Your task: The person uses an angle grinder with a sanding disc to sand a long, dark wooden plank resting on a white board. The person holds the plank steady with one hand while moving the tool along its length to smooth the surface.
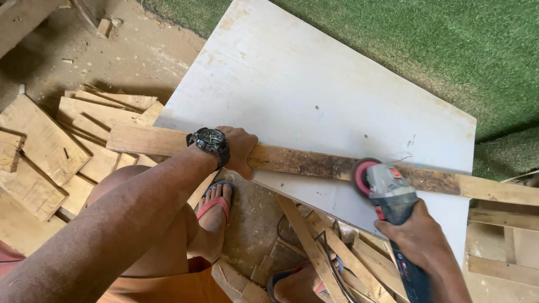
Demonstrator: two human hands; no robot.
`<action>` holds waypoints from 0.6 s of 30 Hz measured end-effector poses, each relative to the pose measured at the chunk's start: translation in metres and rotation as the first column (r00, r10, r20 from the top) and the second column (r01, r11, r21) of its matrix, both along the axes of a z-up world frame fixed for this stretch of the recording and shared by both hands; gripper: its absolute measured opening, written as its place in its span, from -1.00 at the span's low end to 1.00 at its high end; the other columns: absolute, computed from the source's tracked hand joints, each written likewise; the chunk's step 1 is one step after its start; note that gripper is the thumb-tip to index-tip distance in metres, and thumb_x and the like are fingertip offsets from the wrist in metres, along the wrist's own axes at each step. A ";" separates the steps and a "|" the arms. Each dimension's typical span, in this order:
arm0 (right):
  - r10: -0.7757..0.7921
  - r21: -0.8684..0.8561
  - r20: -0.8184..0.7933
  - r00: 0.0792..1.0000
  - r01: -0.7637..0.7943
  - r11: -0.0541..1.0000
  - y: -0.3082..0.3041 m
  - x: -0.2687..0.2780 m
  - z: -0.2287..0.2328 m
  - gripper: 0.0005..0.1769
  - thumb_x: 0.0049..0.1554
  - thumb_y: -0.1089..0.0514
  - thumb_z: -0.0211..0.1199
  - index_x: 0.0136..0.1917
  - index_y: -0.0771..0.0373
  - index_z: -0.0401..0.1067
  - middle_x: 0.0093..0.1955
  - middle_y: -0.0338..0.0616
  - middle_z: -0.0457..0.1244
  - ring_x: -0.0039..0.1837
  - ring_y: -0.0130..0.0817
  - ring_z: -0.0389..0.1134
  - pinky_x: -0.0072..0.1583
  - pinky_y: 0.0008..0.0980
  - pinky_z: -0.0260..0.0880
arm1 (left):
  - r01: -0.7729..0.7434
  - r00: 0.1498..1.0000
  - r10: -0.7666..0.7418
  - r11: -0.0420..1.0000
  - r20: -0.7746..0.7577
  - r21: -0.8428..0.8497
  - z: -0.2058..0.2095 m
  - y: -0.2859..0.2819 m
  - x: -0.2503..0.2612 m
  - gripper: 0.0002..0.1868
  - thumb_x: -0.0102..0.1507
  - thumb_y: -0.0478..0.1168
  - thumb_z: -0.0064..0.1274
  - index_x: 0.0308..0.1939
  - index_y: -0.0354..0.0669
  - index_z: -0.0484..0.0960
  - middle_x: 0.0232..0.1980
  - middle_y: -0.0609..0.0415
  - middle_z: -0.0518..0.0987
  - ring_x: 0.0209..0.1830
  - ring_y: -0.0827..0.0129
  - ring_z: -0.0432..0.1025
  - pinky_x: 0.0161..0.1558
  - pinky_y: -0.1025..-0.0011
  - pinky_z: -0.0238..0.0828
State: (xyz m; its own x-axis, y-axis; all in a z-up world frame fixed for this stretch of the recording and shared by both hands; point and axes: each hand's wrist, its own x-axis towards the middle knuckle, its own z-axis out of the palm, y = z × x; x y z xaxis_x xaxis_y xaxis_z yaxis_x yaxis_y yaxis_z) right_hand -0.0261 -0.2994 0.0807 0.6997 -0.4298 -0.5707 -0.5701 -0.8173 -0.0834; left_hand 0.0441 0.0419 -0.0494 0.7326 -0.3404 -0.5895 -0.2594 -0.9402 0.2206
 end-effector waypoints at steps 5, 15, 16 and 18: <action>-0.089 -0.009 0.052 0.995 0.090 0.996 -0.030 0.003 -0.005 -0.21 0.02 0.04 0.44 0.45 0.20 0.21 0.32 0.08 0.33 0.26 0.07 0.36 0.27 0.06 0.32 | 0.000 1.000 0.000 1.000 -0.010 0.010 -0.003 -0.001 0.002 -0.17 -0.06 0.44 0.30 0.08 0.04 0.53 -0.04 0.06 0.63 -0.11 0.10 0.56 -0.14 0.03 0.54; -0.032 -0.047 0.043 0.999 0.034 0.998 -0.007 0.011 0.004 -0.09 -0.02 -0.02 0.42 0.52 0.14 0.15 0.40 0.10 0.29 0.35 0.11 0.33 0.32 0.05 0.29 | -0.018 1.000 0.018 1.000 0.018 -0.005 -0.009 0.001 0.002 -0.10 -0.12 0.44 0.34 0.12 0.02 0.52 0.00 0.02 0.64 -0.06 0.01 0.57 -0.07 -0.02 0.53; -0.026 0.001 0.012 1.000 0.026 1.000 0.005 0.009 0.009 -0.10 0.02 0.03 0.41 0.55 0.06 0.10 0.44 0.04 0.27 0.36 0.09 0.35 0.39 0.08 0.30 | -0.015 1.000 0.015 1.000 0.022 -0.007 -0.010 -0.001 0.002 -0.08 -0.12 0.44 0.36 0.13 0.02 0.52 0.00 0.01 0.63 -0.05 0.00 0.57 -0.07 -0.02 0.54; 0.023 0.036 0.006 1.000 -0.023 0.999 0.017 0.009 0.003 -0.04 -0.01 0.02 0.42 0.57 0.02 0.05 0.48 -0.01 0.24 0.42 0.06 0.31 0.44 0.10 0.28 | -0.017 1.000 0.017 1.000 0.022 -0.004 -0.015 -0.001 0.002 -0.08 -0.13 0.46 0.37 0.11 0.01 0.51 -0.01 0.02 0.62 -0.04 -0.01 0.56 -0.04 -0.06 0.51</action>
